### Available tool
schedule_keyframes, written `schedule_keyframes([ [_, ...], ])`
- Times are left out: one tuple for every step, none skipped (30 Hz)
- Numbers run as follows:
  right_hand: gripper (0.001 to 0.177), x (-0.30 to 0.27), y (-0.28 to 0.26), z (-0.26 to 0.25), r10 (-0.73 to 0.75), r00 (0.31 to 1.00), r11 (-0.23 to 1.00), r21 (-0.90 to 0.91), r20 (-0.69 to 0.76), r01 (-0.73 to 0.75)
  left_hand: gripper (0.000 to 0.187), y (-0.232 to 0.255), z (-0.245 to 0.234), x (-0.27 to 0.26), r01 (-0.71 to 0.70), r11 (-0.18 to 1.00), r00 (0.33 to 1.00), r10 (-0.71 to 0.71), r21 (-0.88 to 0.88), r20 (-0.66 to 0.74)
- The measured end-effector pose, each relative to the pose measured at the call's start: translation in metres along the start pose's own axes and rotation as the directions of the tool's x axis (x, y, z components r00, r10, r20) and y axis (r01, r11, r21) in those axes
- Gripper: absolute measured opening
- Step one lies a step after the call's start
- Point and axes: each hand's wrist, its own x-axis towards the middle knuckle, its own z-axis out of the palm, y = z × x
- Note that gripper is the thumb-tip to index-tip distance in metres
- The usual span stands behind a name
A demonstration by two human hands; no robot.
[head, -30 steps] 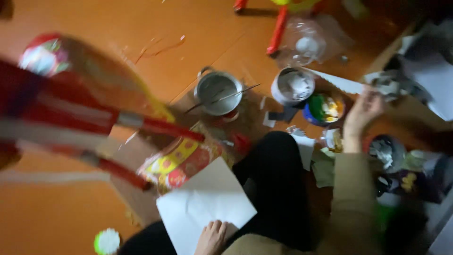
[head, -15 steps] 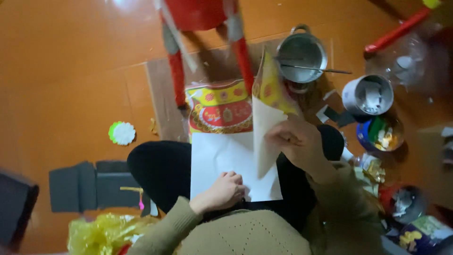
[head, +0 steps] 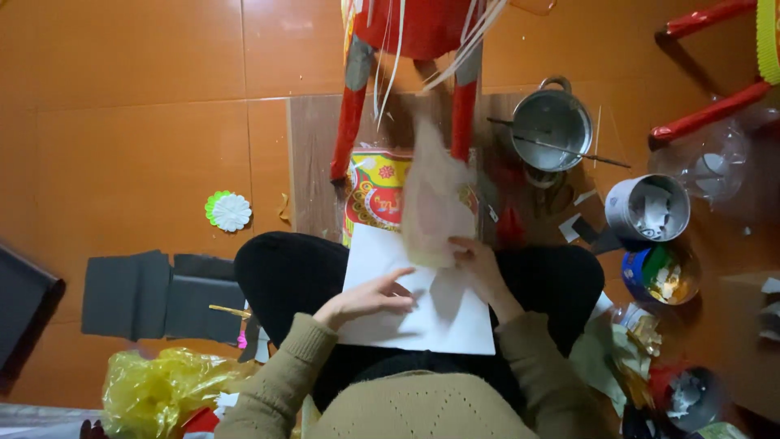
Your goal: Decorating a traditional paper horse figure by gluing on colorful paper patterns and flowers.
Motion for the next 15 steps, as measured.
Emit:
schedule_keyframes([
  [0.035, 0.003, 0.009, 0.003, 0.086, 0.995, 0.995, -0.053, 0.043, -0.084, 0.088, -0.011, -0.008, 0.000, -0.039, 0.977, 0.999, 0.031, -0.211, -0.040],
  [0.035, 0.000, 0.003, 0.006, 0.079, 0.996, 0.996, -0.050, 0.043, -0.077, 0.088, -0.007, -0.021, -0.001, -0.043, 0.978, 0.998, 0.035, -0.204, -0.043],
  [0.038, -0.005, -0.002, 0.010, 0.030, 0.999, 0.996, -0.089, 0.045, -0.026, 0.085, -0.004, -0.033, -0.004, -0.092, 0.932, 0.978, 0.018, -0.351, -0.208],
  [0.041, -0.011, -0.006, 0.013, -0.019, 0.999, 0.991, -0.128, 0.048, 0.025, 0.083, -0.002, -0.045, -0.006, -0.164, 0.863, 0.932, -0.024, -0.479, -0.362],
  [0.041, -0.005, -0.003, 0.011, -0.017, 0.999, 0.992, -0.123, 0.044, 0.022, 0.083, 0.013, -0.053, -0.010, -0.158, 0.865, 0.933, -0.027, -0.476, -0.359],
  [0.036, 0.000, 0.000, 0.008, -0.085, 0.994, 0.945, -0.312, 0.071, 0.103, 0.082, 0.027, -0.061, -0.014, -0.195, 0.870, 0.883, -0.045, -0.454, -0.466],
  [0.032, 0.004, 0.003, 0.005, -0.144, 0.983, 0.854, -0.488, 0.110, 0.179, 0.081, 0.041, -0.067, -0.017, -0.230, 0.874, 0.822, -0.062, -0.429, -0.567],
  [0.032, 0.007, 0.007, 0.005, -0.141, 0.984, 0.856, -0.486, 0.104, 0.174, 0.081, 0.041, -0.080, -0.007, -0.225, 0.875, 0.825, -0.063, -0.428, -0.562],
  [0.033, 0.009, 0.012, 0.006, -0.101, 0.989, 0.863, -0.485, 0.109, 0.142, 0.084, 0.041, -0.092, 0.003, -0.230, 0.928, 0.772, -0.010, -0.293, -0.636],
  [0.034, 0.011, 0.016, 0.007, -0.061, 0.992, 0.869, -0.483, 0.114, 0.109, 0.089, 0.041, -0.103, 0.012, -0.222, 0.963, 0.715, 0.055, -0.153, -0.697],
  [0.034, 0.006, 0.011, 0.006, -0.063, 0.992, 0.870, -0.481, 0.105, 0.106, 0.089, 0.014, -0.121, 0.032, -0.221, 0.964, 0.720, 0.059, -0.148, -0.692],
  [0.036, 0.001, 0.006, 0.004, 0.026, 0.986, 0.865, -0.497, 0.166, 0.061, 0.095, -0.012, -0.139, 0.051, -0.133, 0.991, 0.699, 0.113, 0.027, -0.706],
  [0.038, -0.003, 0.000, 0.003, 0.115, 0.969, 0.857, -0.515, 0.221, 0.016, 0.105, -0.037, -0.157, 0.071, -0.040, 0.978, 0.684, 0.175, 0.203, -0.708],
  [0.038, 0.005, -0.001, -0.001, 0.112, 0.971, 0.859, -0.512, 0.210, 0.012, 0.105, -0.041, -0.153, 0.073, -0.043, 0.977, 0.690, 0.182, 0.211, -0.700],
  [0.037, 0.013, -0.002, -0.006, 0.215, 0.937, 0.826, -0.564, 0.274, -0.025, 0.087, -0.044, -0.150, 0.075, 0.071, 0.943, 0.686, 0.191, 0.326, -0.702],
])
